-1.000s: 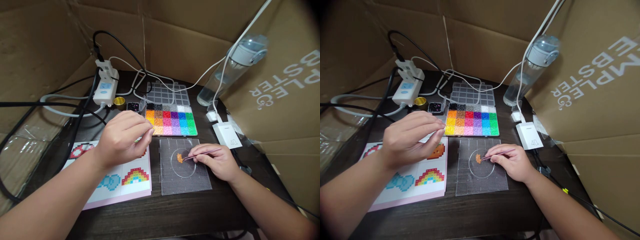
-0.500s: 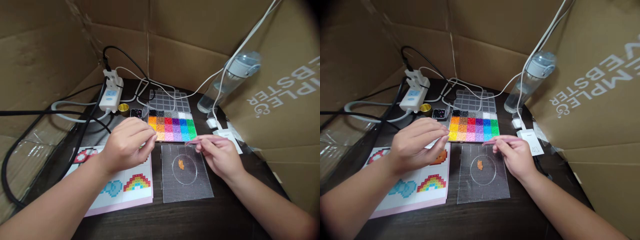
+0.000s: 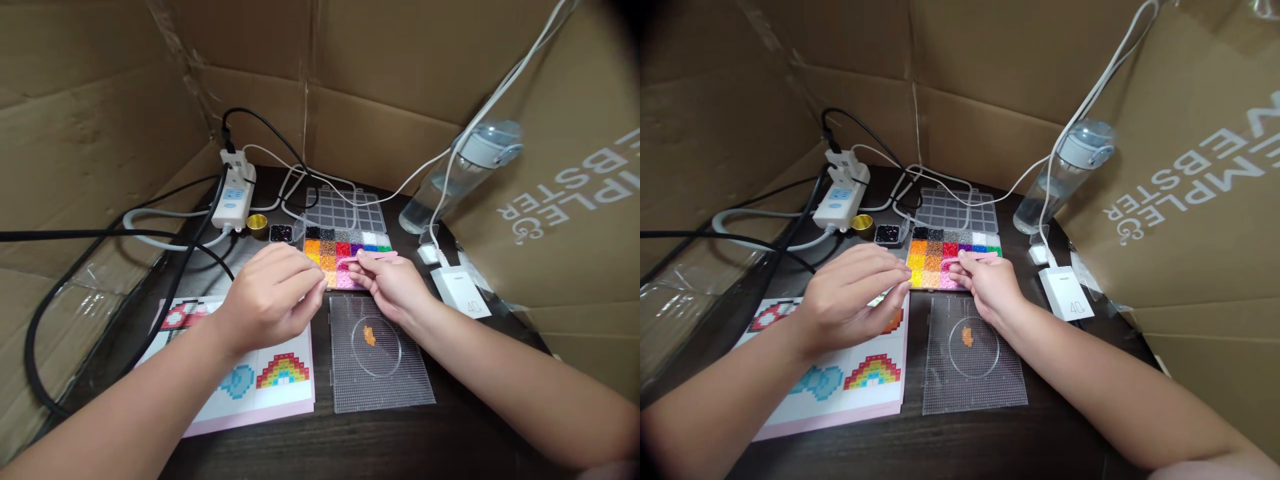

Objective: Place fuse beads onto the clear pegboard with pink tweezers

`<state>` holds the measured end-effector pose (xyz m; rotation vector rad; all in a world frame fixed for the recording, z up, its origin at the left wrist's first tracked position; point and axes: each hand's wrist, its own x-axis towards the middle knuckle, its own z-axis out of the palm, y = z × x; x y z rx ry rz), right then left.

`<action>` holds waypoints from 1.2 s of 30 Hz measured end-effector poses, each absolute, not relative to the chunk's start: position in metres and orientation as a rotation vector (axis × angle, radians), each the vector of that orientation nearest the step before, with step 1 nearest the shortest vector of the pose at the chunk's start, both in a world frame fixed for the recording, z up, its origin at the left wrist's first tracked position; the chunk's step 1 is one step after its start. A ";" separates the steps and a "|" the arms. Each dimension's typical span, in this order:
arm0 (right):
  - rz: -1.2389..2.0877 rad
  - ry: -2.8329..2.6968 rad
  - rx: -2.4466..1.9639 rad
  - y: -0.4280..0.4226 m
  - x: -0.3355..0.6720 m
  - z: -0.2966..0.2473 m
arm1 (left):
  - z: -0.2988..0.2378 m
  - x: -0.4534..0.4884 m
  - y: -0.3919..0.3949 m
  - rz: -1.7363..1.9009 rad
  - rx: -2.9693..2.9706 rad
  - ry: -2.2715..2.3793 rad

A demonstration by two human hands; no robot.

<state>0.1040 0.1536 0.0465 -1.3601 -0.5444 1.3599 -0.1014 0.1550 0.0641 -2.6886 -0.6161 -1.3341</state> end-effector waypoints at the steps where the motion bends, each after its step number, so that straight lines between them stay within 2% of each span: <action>1: 1.359 -0.549 -1.361 0.154 0.105 0.045 | 0.064 -0.101 0.155 -1.334 -2.690 -0.614; 8: 1.316 -0.721 -1.248 0.145 0.125 0.054 | 0.063 -0.102 0.156 -1.358 -2.661 -0.635; 14: 0.943 -1.461 -1.275 0.093 0.171 0.057 | 0.061 -0.102 0.157 -1.362 -2.656 -0.630; 17: 0.918 -1.750 -1.207 0.072 0.186 0.046 | 0.061 -0.101 0.157 -1.351 -2.666 -0.629; 23: 0.953 -1.662 -1.256 0.061 0.189 0.027 | 0.062 -0.101 0.158 -1.346 -2.657 -0.629; 36: 0.995 -1.668 -1.312 0.063 0.187 0.027 | 0.062 -0.101 0.159 -1.335 -2.672 -0.632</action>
